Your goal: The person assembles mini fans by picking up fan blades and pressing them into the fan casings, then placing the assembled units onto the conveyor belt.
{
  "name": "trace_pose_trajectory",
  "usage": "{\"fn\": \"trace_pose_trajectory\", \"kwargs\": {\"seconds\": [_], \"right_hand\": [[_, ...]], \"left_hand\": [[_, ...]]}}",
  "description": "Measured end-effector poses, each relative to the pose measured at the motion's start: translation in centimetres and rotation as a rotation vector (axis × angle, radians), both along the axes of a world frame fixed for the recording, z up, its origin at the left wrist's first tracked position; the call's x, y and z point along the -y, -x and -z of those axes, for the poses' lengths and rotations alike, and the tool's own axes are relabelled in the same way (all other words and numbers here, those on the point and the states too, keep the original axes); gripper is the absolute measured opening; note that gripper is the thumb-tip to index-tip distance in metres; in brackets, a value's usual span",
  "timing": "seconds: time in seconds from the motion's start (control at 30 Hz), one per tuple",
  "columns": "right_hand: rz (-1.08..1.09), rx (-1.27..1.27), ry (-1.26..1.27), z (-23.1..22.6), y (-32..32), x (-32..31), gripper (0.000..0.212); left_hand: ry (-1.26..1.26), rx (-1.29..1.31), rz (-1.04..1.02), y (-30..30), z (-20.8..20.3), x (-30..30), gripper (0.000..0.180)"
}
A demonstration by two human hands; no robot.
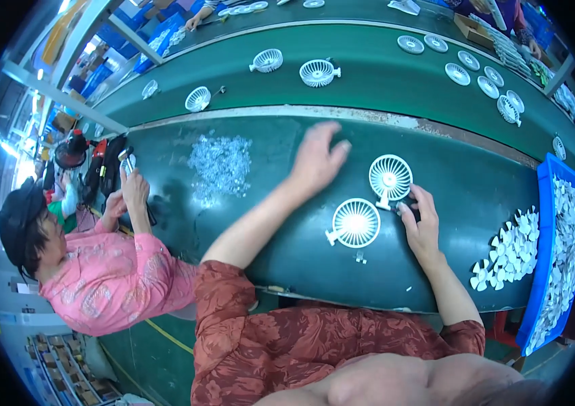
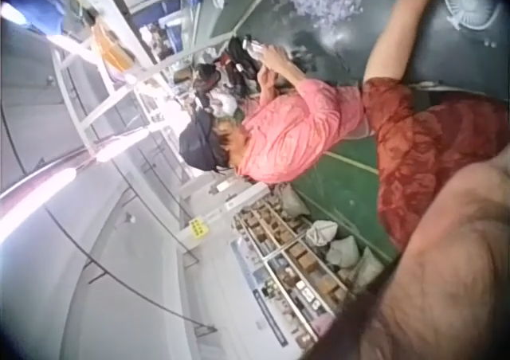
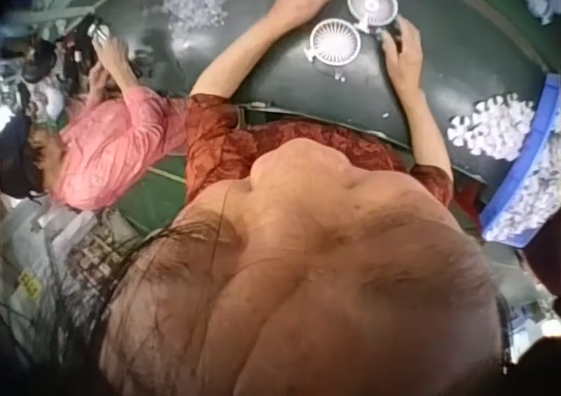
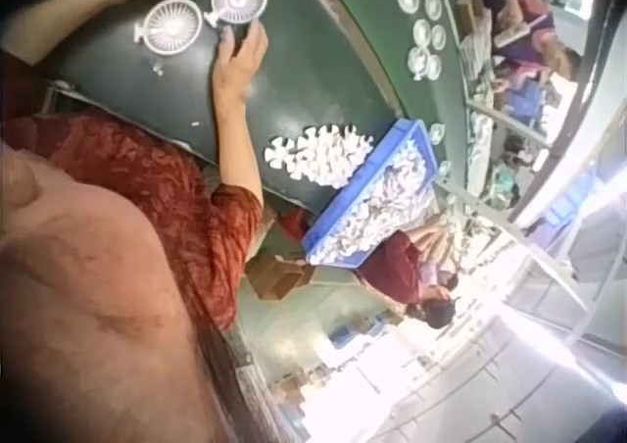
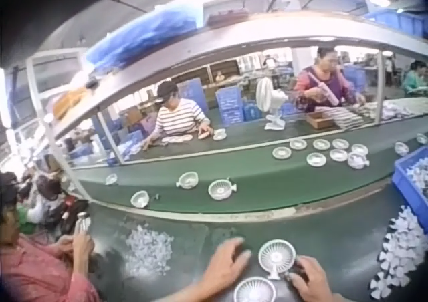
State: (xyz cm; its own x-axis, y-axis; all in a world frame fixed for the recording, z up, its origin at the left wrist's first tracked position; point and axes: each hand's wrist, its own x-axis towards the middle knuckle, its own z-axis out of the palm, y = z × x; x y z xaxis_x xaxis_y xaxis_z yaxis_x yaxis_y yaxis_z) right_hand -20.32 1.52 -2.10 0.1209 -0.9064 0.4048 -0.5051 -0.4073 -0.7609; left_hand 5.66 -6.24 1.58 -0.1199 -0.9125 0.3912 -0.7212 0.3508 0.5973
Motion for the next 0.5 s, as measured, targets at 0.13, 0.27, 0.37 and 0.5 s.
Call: {"fn": "trace_pose_trajectory", "kwargs": {"seconds": [0.13, 0.27, 0.37, 0.5], "right_hand": [[0.027, 0.163, -0.147, -0.2, -0.2, 0.5, 0.033], [0.009, 0.182, -0.188, 0.0, -0.1, 0.5, 0.031], [0.011, 0.172, -0.192, -0.6, 0.1, 0.8, 0.032], [0.004, 0.172, -0.180, -0.2, 0.3, 1.1, 0.029]], "left_hand": [[0.421, 0.367, -0.258, -8.3, 1.6, 12.5, 0.034], [0.324, 0.672, -0.356, -13.1, 2.6, 20.3, 0.031], [0.191, 0.799, -0.392, -13.7, 3.0, 23.4, 0.025], [0.174, 0.790, -0.300, -11.8, 1.9, 25.3, 0.017]]}}
